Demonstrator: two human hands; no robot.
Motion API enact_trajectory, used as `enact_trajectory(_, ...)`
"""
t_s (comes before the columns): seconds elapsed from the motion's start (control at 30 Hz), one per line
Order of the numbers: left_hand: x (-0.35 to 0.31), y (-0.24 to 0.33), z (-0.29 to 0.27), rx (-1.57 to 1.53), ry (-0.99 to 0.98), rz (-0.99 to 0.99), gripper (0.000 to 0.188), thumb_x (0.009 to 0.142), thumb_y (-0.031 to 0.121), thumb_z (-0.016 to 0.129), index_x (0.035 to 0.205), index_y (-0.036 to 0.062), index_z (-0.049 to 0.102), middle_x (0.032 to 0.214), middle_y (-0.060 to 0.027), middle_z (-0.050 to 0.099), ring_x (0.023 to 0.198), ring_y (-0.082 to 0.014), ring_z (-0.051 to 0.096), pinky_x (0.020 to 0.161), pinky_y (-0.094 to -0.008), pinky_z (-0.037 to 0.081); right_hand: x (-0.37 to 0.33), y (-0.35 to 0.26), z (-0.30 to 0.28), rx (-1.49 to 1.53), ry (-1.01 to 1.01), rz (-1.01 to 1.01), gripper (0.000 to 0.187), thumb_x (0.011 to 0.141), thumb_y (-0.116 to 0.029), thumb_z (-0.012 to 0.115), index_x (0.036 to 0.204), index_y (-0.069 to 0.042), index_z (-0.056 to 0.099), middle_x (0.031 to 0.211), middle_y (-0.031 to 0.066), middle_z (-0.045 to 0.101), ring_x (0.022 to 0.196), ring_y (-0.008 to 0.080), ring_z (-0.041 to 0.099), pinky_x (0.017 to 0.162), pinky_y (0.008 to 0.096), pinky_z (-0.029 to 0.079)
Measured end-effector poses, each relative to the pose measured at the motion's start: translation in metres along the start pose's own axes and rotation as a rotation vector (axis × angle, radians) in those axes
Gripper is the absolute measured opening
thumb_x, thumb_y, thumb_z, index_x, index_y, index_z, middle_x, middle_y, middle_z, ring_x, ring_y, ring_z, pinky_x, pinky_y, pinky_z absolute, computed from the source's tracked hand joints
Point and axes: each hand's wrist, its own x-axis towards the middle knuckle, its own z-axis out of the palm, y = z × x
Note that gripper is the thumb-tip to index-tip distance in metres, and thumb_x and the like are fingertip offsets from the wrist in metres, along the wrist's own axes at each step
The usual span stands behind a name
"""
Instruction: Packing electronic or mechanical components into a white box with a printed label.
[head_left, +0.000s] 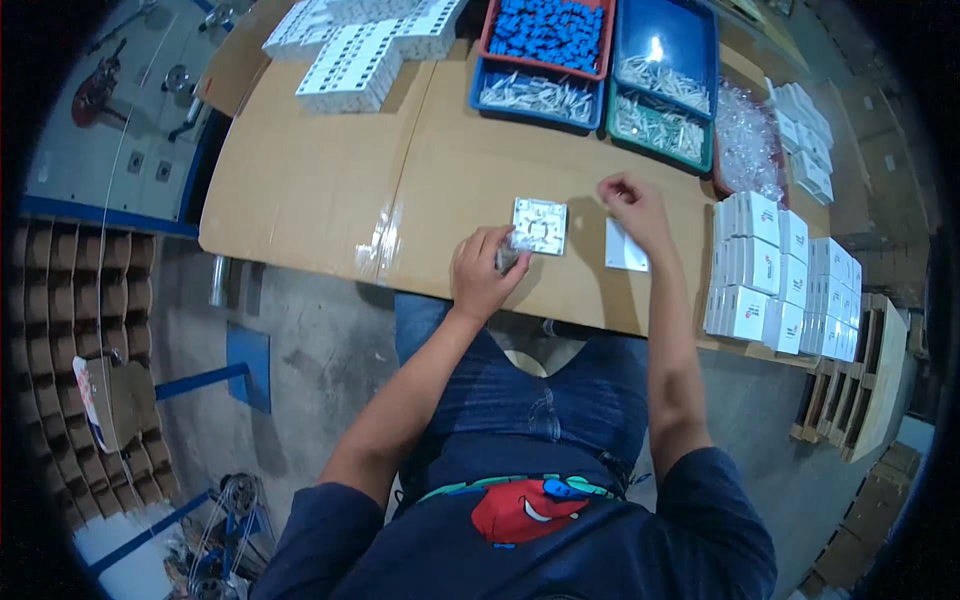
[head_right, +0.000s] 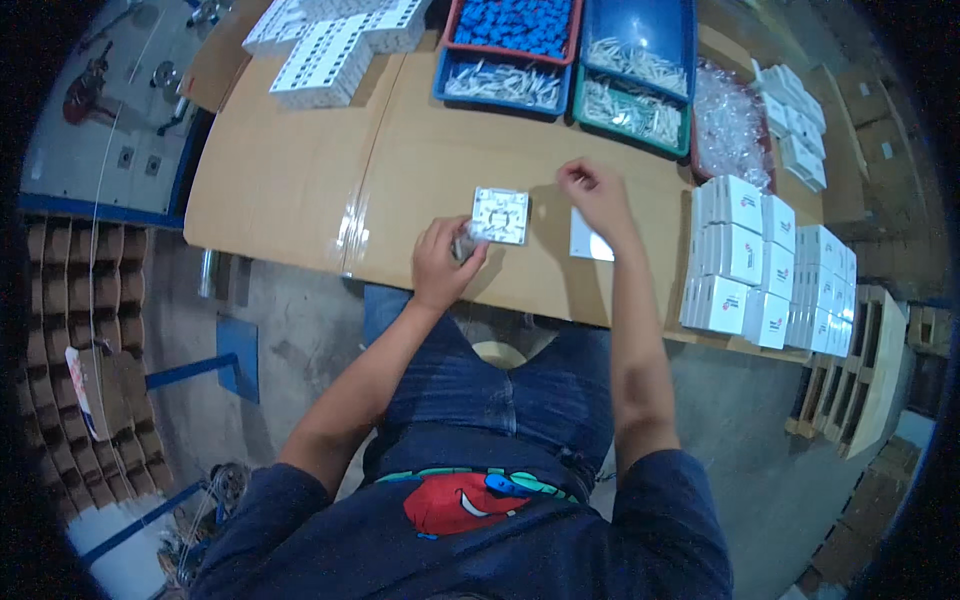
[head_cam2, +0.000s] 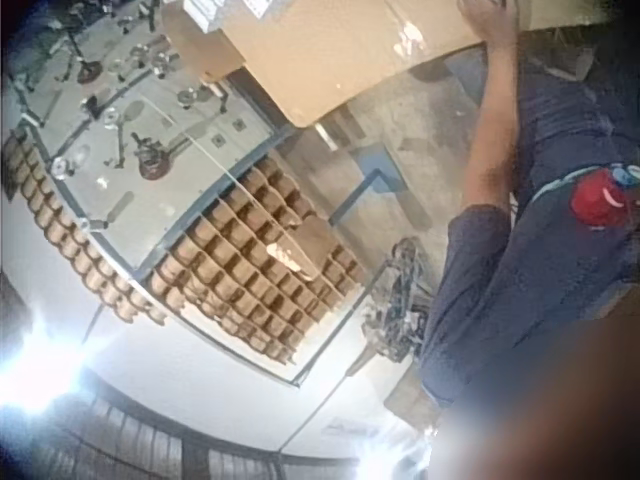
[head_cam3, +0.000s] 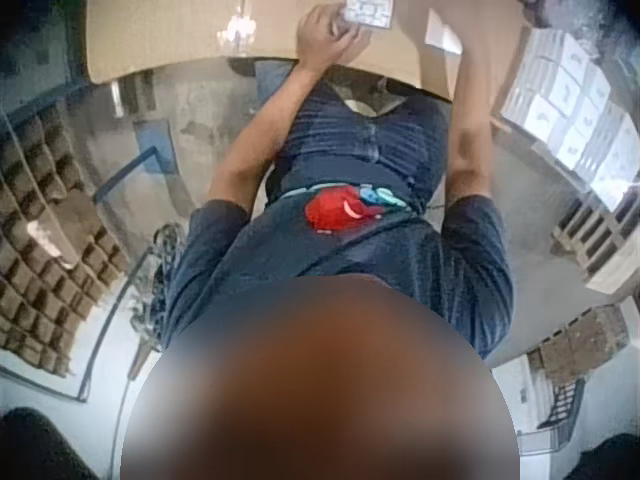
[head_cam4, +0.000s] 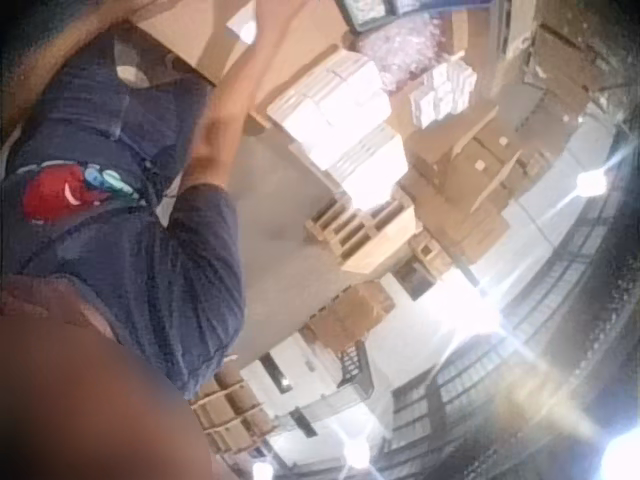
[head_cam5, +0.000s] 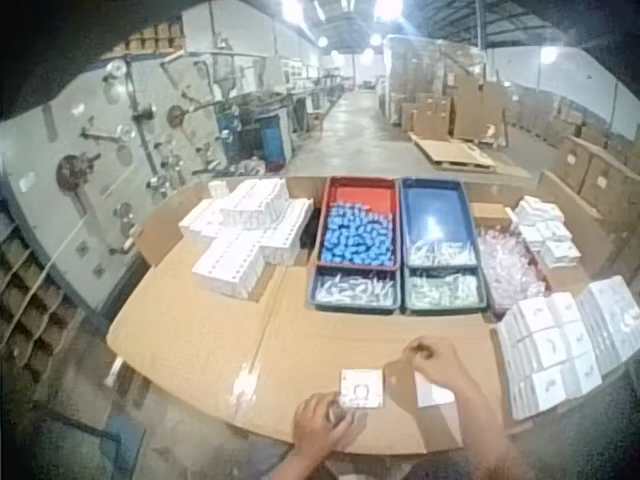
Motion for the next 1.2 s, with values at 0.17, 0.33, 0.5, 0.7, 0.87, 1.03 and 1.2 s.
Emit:
enact_trajectory(0.17, -0.001, -0.001, -0.001, -0.033, -0.004, 0.023, 0.042, 0.08, 0.024, 0.083, 0.117, 0.0084, 0.067, 0.105, -0.009, 0.066, 0.096, -0.0292, 0.065, 0.081, -0.0418, 0.051, -0.055, -0.048, 0.052, -0.056, -0.24, 0.126, 0.013, 0.093, -0.011, 0.071, 0.098, 0.0, 0.073, 0.077, 0.0003, 0.067, 0.067, 0.0044, 0.056, 0.06, 0.0258, 0.046)
enact_trajectory(0.33, -0.007, -0.002, -0.004, -0.055, 0.006, 0.056, 0.043, 0.081, 0.023, 0.081, 0.119, 0.0096, 0.068, 0.107, -0.0088, 0.066, 0.098, -0.0298, 0.065, 0.082, -0.042, 0.051, -0.065, -0.061, 0.077, -0.26, -0.267, -0.036, 0.018, 0.09, -0.018, 0.07, 0.101, -0.004, 0.074, 0.088, 0.014, 0.075, 0.079, 0.0298, 0.072, 0.073, 0.0379, 0.056)
enact_trajectory(0.5, -0.009, -0.002, -0.006, -0.052, 0.005, 0.102, 0.044, 0.081, 0.023, 0.081, 0.121, 0.0104, 0.068, 0.108, -0.0085, 0.067, 0.098, -0.0299, 0.066, 0.082, -0.0429, 0.052, -0.073, -0.056, 0.088, -0.166, -0.232, -0.052, 0.02, 0.093, -0.016, 0.067, 0.107, -0.004, 0.075, 0.098, 0.0159, 0.074, 0.086, 0.0314, 0.073, 0.076, 0.0383, 0.056)
enact_trajectory(0.7, -0.003, 0.008, -0.002, -0.156, 0.029, 0.025, 0.04, 0.083, 0.023, 0.081, 0.118, 0.007, 0.068, 0.101, -0.0092, 0.068, 0.089, -0.0283, 0.067, 0.079, -0.0416, 0.053, -0.085, -0.061, 0.065, -0.115, -0.087, -0.049, 0.022, 0.097, -0.016, 0.067, 0.113, -0.004, 0.075, 0.101, 0.0131, 0.075, 0.086, 0.0234, 0.072, 0.075, 0.0348, 0.055)
enact_trajectory(0.87, -0.008, -0.012, 0.0, -0.159, 0.065, -0.052, 0.04, 0.087, 0.016, 0.081, 0.122, 0.0029, 0.066, 0.106, -0.0123, 0.068, 0.089, -0.0247, 0.068, 0.079, -0.0356, 0.055, -0.104, -0.049, 0.048, -0.094, -0.064, 0.031, 0.02, 0.098, -0.017, 0.069, 0.11, -0.002, 0.075, 0.081, 0.0018, 0.069, 0.069, 0.007, 0.053, 0.064, 0.0258, 0.045)
enact_trajectory(1.03, -0.006, -0.006, 0.003, -0.217, 0.096, -0.046, 0.039, 0.085, 0.019, 0.082, 0.117, 0.0037, 0.068, 0.099, -0.0128, 0.067, 0.086, -0.029, 0.067, 0.076, -0.0394, 0.054, -0.085, -0.015, -0.009, -0.346, -0.015, 0.172, 0.026, 0.092, -0.025, 0.066, 0.104, -0.005, 0.077, 0.096, 0.019, 0.076, 0.091, 0.0363, 0.073, 0.084, 0.0439, 0.057)
enact_trajectory(1.2, -0.005, 0.0, 0.002, -0.184, 0.057, -0.091, 0.039, 0.084, 0.018, 0.082, 0.118, 0.0035, 0.067, 0.098, -0.0112, 0.066, 0.084, -0.0261, 0.065, 0.076, -0.0372, 0.054, -0.018, 0.03, -0.079, -0.502, 0.198, 0.104, 0.024, 0.09, -0.017, 0.067, 0.106, -0.002, 0.075, 0.1, 0.0203, 0.076, 0.096, 0.0367, 0.073, 0.087, 0.0439, 0.057)
